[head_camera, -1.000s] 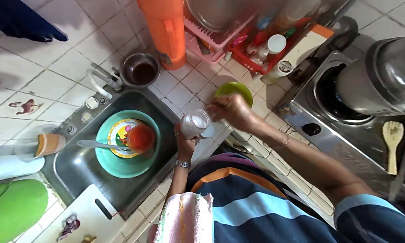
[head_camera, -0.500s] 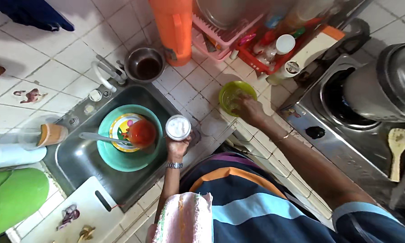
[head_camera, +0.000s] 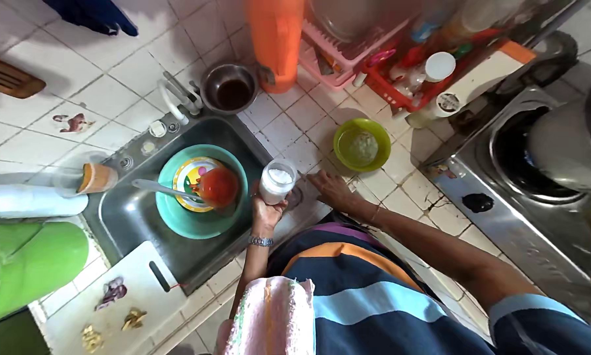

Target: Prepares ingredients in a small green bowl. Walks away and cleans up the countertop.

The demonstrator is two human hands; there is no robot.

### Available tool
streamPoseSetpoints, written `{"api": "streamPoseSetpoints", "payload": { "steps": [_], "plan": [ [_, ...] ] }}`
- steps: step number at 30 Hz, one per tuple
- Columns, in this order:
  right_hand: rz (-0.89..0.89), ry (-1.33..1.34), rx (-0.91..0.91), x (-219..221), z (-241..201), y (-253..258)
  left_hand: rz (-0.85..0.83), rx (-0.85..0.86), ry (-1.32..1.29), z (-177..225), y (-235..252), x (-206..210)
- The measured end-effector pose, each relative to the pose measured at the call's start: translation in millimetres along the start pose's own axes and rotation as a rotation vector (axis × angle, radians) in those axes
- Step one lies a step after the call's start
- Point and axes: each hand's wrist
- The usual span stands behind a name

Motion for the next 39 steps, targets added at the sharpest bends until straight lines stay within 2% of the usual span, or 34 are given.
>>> {"api": "streamPoseSetpoints", "payload": {
  "steps": [1, 3, 5, 6, 8, 10, 13, 16, 18, 21, 23, 24, 25, 28, 31, 32, 34, 37, 39],
  "plan": [
    [0.014, 0.061, -0.002, -2, 1, 0, 0.009, -0.006, 0.005, 1, -1, 0],
    [0.079, 0.347, -0.062, -19, 6, -4, 0.023, -0.01, 0.027, 5, -4, 3],
    [0.136, 0.737, -0.269, -46, 4, -16, 0.041, -0.005, 0.086, 8, -6, 4],
    [0.139, 0.845, -0.401, -59, 0, -25, 0.06, -0.009, 0.123, 9, -8, 5],
    [0.173, 0.757, -0.605, -84, -10, -34, 0.084, -0.016, 0.205, 10, -10, 10],
    [0.227, 0.439, -0.653, -104, -22, -39, 0.06, -0.037, 0.262, 11, -12, 13],
    [0.209, 0.141, -0.587, -125, -44, -56, 0.035, -0.075, 0.271, 14, -17, 18],
    [0.244, 0.021, -0.563, -128, -52, -65, 0.041, -0.037, 0.282, 16, -22, 23],
    [0.267, 0.094, -0.541, -121, -50, -64, 0.077, 0.066, 0.313, 14, -24, 28],
    [0.296, 0.461, -0.386, -101, -46, -57, 0.066, 0.301, 0.41, 10, -24, 31],
    [0.183, 0.476, -0.227, -103, -48, -61, 0.047, 0.394, 0.497, 10, -20, 28],
    [0.142, 0.423, -0.193, -108, -47, -63, 0.044, 0.385, 0.491, 10, -20, 28],
    [0.14, 0.365, -0.198, -113, -45, -63, 0.056, 0.348, 0.458, 10, -20, 29],
    [0.203, 0.195, -0.374, -127, -36, -70, 0.092, 0.225, 0.367, 13, -23, 39],
    [0.284, 0.082, -0.524, -125, -40, -71, 0.088, 0.186, 0.363, 14, -26, 44],
    [0.315, 0.104, -0.524, -120, -37, -68, 0.087, 0.205, 0.376, 12, -25, 45],
    [0.324, 0.233, -0.402, -111, -33, -62, 0.083, 0.308, 0.43, 5, -21, 46],
    [0.074, 0.524, -0.152, -118, -33, -60, 0.032, 0.449, 0.536, -2, -11, 42],
    [-0.033, 0.541, -0.157, -133, -28, -64, 0.059, 0.415, 0.52, -3, -14, 49]
  ]
}}
Point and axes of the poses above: each hand's wrist, its own y-axis towards the middle knuckle, its own x-axis out of the palm, z = x × y, and after that the axes turned 8 degrees about -z, right-handed
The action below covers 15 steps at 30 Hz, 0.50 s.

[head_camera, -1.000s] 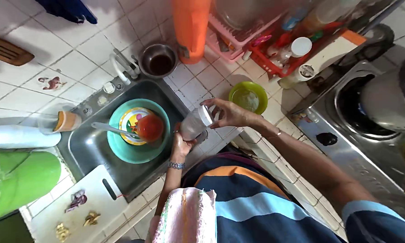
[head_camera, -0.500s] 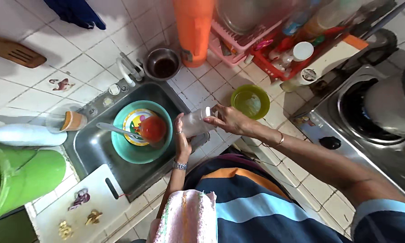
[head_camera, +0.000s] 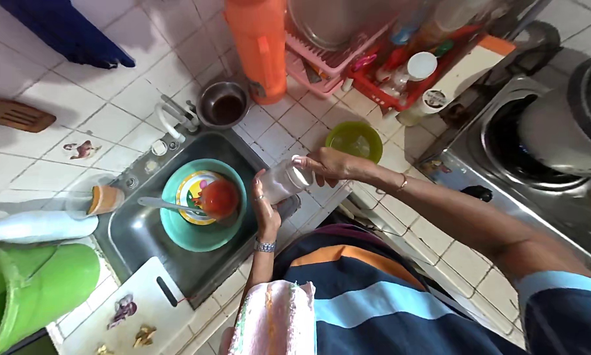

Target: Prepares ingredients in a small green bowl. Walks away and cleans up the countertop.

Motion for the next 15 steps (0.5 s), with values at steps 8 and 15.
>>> {"api": "streamPoseSetpoints", "payload": {
  "steps": [8, 15],
  "plan": [
    [0.19, -0.434, -0.193, -23, 10, -31, -0.03, -0.135, -0.058, 16, 2, 34],
    [0.311, -0.452, -0.351, -44, 23, -49, -0.089, -0.227, -0.018, 24, 14, 74]
  ]
}}
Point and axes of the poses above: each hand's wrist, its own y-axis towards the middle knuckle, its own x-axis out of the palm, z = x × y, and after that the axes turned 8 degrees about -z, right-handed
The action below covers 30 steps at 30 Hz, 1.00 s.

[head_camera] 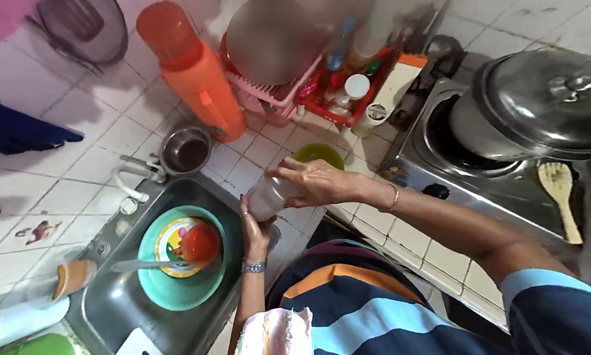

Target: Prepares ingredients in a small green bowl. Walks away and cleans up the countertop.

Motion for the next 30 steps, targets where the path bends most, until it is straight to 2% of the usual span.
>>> {"api": "streamPoseSetpoints", "payload": {
  "steps": [4, 9, 12, 14, 16, 19, 21, 27, 30],
  "plan": [
    [-0.054, -0.031, 0.337, -21, 16, -13, -0.032, -0.029, 0.046, 4, 9, 29],
    [0.026, 0.044, 0.123, -31, 35, -30, -0.105, -0.116, 0.046, 10, 25, 62],
    [0.104, 0.093, 0.262, -37, 49, -36, -0.132, -0.129, 0.038, 10, 36, 84],
    [0.072, 0.154, 0.333, -49, 58, -42, -0.156, -0.136, 0.046, 9, 44, 97],
    [0.054, 0.195, 0.35, -60, 70, -47, -0.198, -0.17, 0.047, 8, 50, 111],
    [0.154, 0.19, 0.33, -60, 91, -52, -0.243, -0.206, 0.025, 9, 56, 139],
    [0.261, 0.17, 0.342, -60, 105, -57, -0.249, -0.18, 0.033, 7, 61, 160],
    [0.456, 0.273, 0.471, -77, 141, -74, -0.339, 0.101, 0.146, -22, 93, 205],
    [0.498, 0.297, 0.497, -88, 159, -83, -0.463, 0.099, 0.201, -27, 107, 223]
  ]
}}
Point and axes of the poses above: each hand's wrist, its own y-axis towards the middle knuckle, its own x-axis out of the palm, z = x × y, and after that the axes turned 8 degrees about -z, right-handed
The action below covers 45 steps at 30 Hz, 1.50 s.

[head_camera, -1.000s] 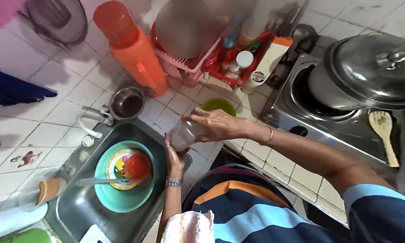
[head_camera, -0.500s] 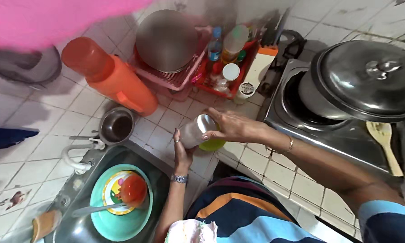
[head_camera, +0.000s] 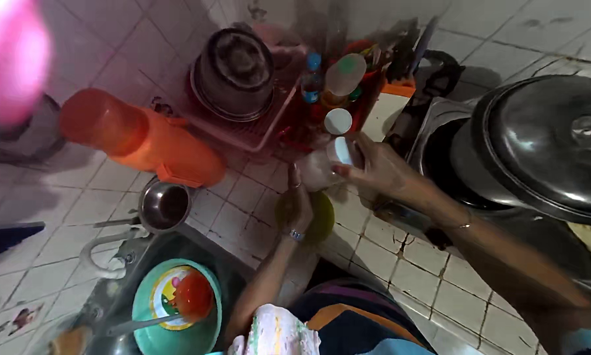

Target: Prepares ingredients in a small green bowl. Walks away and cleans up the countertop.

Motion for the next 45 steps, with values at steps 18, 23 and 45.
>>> {"api": "streamPoseSetpoints", "payload": {
  "steps": [18, 23, 45],
  "plan": [
    [0.023, -0.361, 0.17, 30, -4, 140, -0.199, 0.243, 0.755, 39, 134, -66],
    [-0.081, -0.394, 0.279, 49, 5, 173, -0.217, 0.237, 0.784, 46, 118, -62],
    [0.158, 0.334, 0.125, 120, 47, -63, -0.259, 0.149, 1.683, 68, 185, 51]
  ]
}}
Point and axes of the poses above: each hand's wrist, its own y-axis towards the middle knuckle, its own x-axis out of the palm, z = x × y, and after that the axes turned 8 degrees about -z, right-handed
